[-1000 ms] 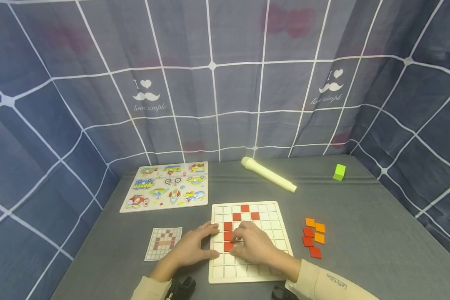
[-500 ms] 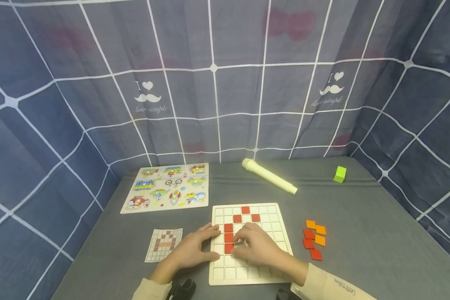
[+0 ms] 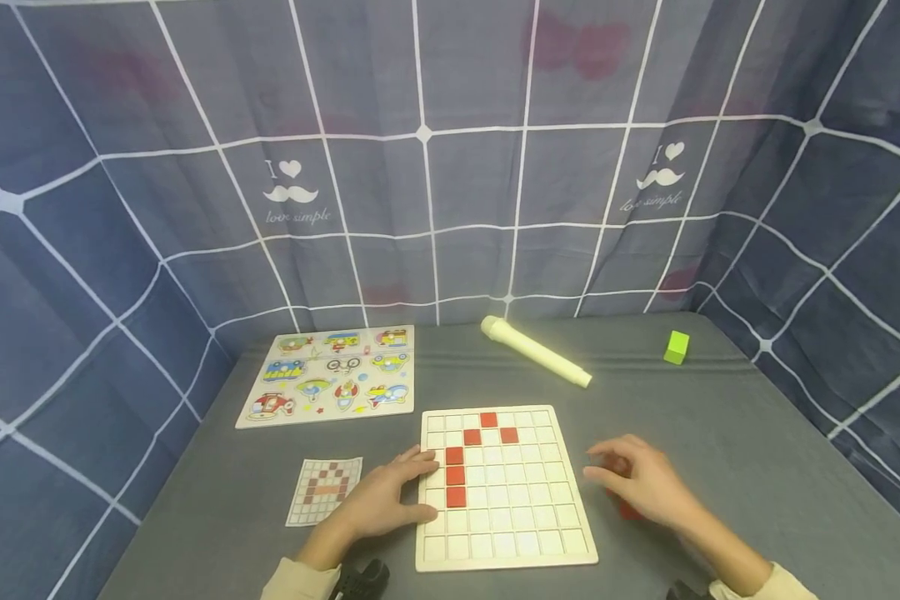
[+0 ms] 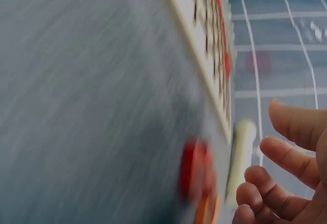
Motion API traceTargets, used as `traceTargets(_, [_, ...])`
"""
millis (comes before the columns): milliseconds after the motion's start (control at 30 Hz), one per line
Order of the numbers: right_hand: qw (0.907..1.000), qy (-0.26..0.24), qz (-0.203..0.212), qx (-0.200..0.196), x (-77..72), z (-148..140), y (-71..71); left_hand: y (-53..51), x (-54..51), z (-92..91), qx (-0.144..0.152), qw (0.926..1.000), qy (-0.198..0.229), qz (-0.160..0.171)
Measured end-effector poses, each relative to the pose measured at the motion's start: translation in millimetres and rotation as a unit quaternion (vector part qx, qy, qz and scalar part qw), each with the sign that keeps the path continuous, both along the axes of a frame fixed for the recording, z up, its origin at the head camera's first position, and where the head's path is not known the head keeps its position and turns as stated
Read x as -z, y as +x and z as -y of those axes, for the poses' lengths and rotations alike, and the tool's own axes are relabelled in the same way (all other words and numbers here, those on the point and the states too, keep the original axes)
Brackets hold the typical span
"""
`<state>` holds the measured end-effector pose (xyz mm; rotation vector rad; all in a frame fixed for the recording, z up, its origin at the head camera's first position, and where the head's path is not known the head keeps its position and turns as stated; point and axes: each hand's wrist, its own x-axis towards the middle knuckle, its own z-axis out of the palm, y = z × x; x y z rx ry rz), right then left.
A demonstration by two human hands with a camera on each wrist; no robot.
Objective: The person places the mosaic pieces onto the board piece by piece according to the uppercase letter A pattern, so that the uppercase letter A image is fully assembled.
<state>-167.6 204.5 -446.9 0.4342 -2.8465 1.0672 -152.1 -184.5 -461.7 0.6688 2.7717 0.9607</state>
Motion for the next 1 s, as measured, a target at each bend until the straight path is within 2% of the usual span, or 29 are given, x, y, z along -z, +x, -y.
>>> traceTargets(200, [0.9981,0.029,-0.013,0.053,9.0,-40.9,7.3,0.2,-0.7,1.0,-0.001,0.9999,-0.01,-0.002])
traceTargets(367, [0.9957,0.064,-0.027,0.061,13.5,-57.8,13.6,-1.2,0.0,2.0,0.0,1.0,-0.008,0.001])
traceTargets(567, [0.9962,0.072,-0.027,0.041,18.9,-60.8,17.6,-0.5,0.3,1.8,0.002,0.9999,-0.008,0.007])
traceTargets(700, [0.9952,0.056,-0.079,0.013,26.7,-60.4,19.6,1.7,1.9,1.2,0.003,0.9999,-0.008,0.01])
traceTargets(800, [0.991,0.054,-0.122,-0.015,31.7,-61.3,21.2,2.8,1.9,0.6,0.005,0.9999,-0.006,0.013])
traceTargets(1000, [0.9874,0.056,-0.141,-0.043,29.9,-61.6,20.2,1.9,-2.3,0.8,0.001,0.9999,-0.003,0.01])
